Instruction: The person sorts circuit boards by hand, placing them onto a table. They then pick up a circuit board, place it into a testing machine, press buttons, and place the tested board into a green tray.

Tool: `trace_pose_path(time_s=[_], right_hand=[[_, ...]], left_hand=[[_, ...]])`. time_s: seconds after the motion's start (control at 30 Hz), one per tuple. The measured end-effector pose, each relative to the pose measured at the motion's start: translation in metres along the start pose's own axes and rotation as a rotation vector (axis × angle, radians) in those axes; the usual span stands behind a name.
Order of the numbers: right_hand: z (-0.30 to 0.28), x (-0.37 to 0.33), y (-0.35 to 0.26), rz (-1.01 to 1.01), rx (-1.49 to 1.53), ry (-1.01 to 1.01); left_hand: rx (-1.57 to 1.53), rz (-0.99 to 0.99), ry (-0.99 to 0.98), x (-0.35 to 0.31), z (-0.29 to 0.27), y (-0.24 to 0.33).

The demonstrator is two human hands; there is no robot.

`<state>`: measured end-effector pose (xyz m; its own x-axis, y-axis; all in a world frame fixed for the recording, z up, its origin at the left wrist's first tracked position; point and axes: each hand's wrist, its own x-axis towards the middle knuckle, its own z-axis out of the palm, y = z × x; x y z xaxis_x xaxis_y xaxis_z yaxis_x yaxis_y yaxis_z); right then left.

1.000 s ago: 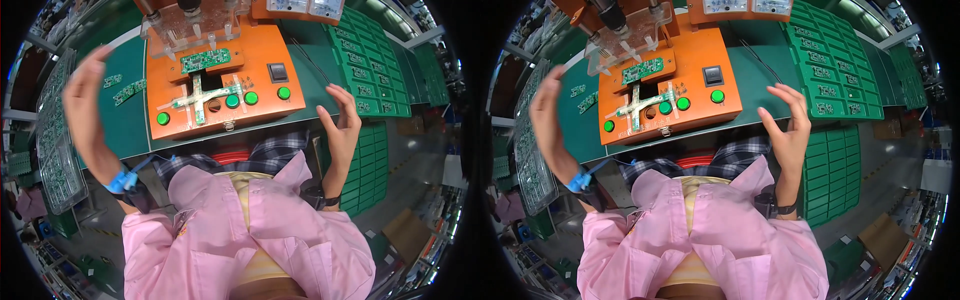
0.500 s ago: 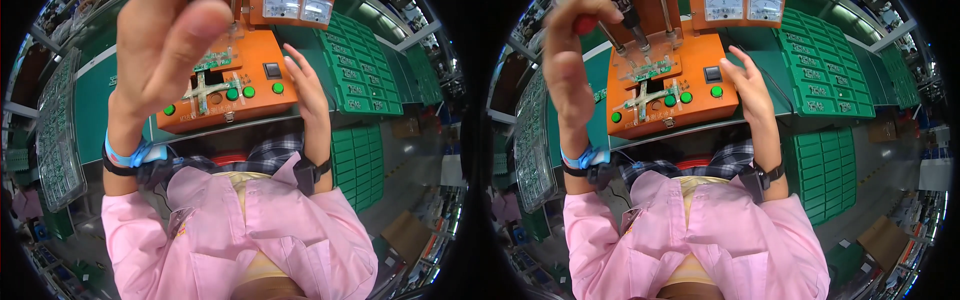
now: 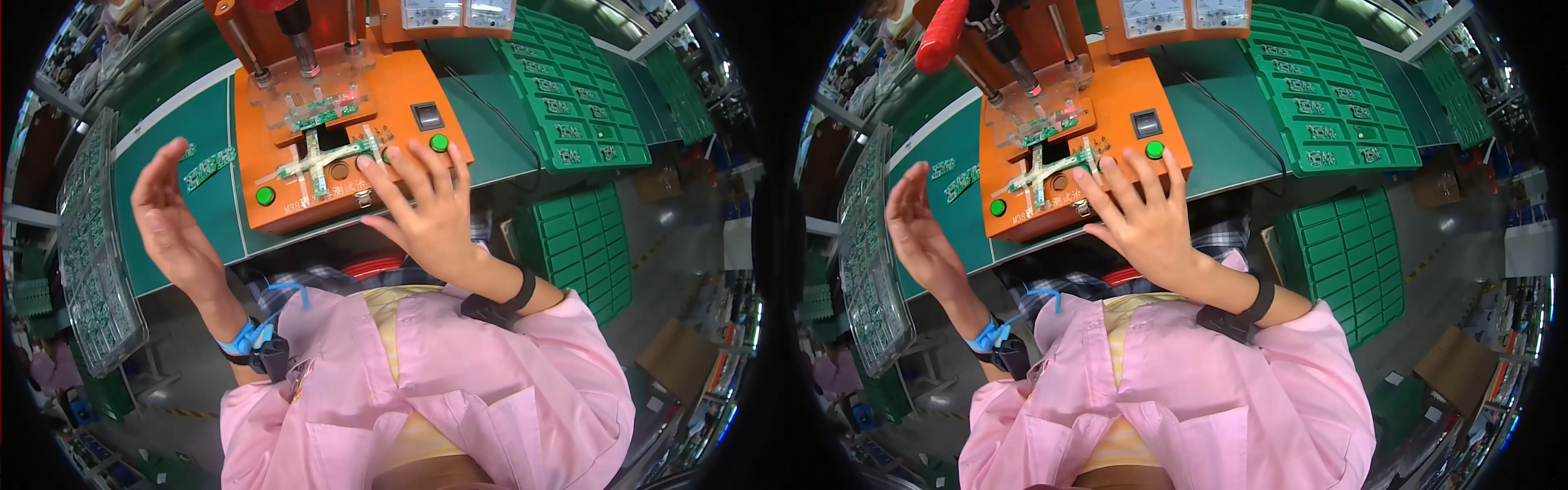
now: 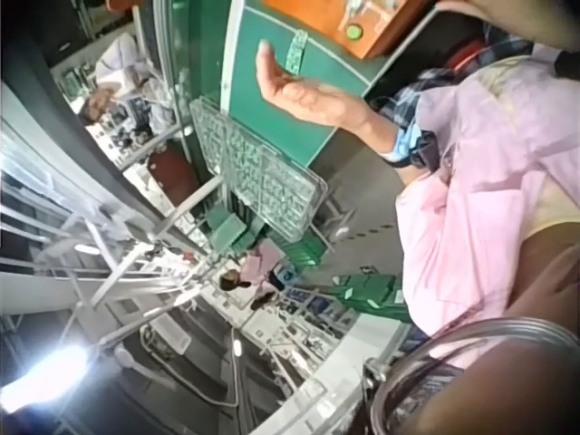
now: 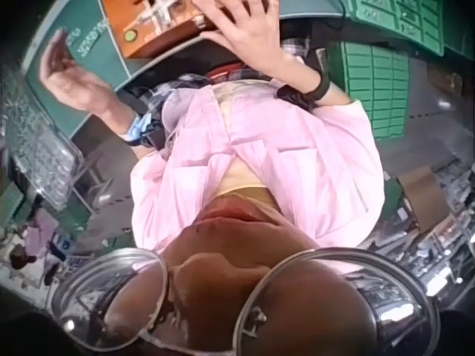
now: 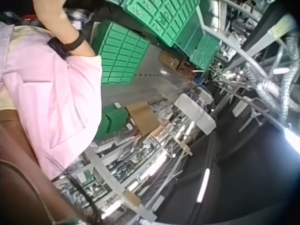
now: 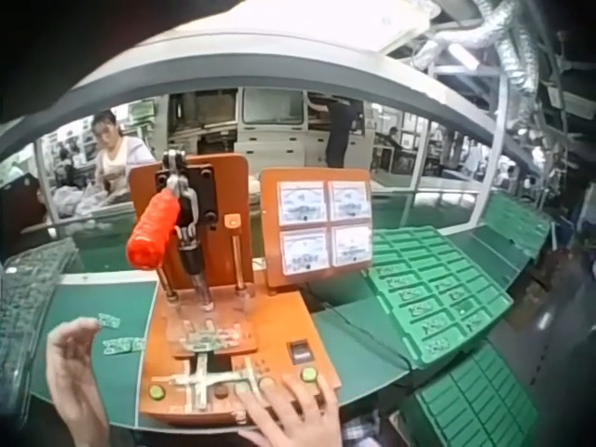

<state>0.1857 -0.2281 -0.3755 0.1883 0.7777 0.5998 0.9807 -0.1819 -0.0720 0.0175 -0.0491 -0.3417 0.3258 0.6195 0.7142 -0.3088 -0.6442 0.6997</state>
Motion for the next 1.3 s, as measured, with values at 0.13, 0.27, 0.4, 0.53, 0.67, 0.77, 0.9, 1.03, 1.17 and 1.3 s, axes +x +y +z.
trace_pose_path(time_s=[0.13,0.27,0.4,0.53,0.67,0.77,0.9,1.03,1.17,1.3], right_hand=[[0.019,-0.011,-0.002,-0.044,-0.174,0.098],[0.022,-0.01,-0.004,-0.019,-0.113,0.116],[0.016,-0.008,-0.006,0.0,-0.119,0.101],[-0.008,0.012,0.008,0.05,0.062,0.048],[0.025,0.047,0.085,0.329,0.628,0.079],[0.033,0.056,0.096,0.438,0.825,0.045],[0.005,0.061,0.064,0.261,0.158,0.163],[0.001,0.03,-0.002,-0.08,0.208,0.054],[0.005,0.003,-0.027,-0.189,-0.209,-0.16],[0.009,-0.003,-0.034,-0.263,-0.472,-0.111]], left_hand=[[-0.042,-0.293,0.007,-0.021,0.021,-0.018],[-0.2,-0.531,0.057,-0.028,0.036,-0.023],[-0.326,-0.572,0.072,-0.03,0.036,-0.024],[-0.364,-0.576,0.083,-0.029,0.033,-0.023],[-0.516,-0.624,0.138,-0.029,0.033,-0.018],[-0.541,-0.631,0.127,-0.029,0.032,-0.016],[-0.317,-0.561,0.031,-0.029,0.029,-0.02],[-0.373,-0.601,0.007,-0.02,0.034,-0.02],[-0.389,-0.592,0.023,-0.025,0.032,-0.018],[-0.381,-0.596,0.029,-0.027,0.028,-0.013]])
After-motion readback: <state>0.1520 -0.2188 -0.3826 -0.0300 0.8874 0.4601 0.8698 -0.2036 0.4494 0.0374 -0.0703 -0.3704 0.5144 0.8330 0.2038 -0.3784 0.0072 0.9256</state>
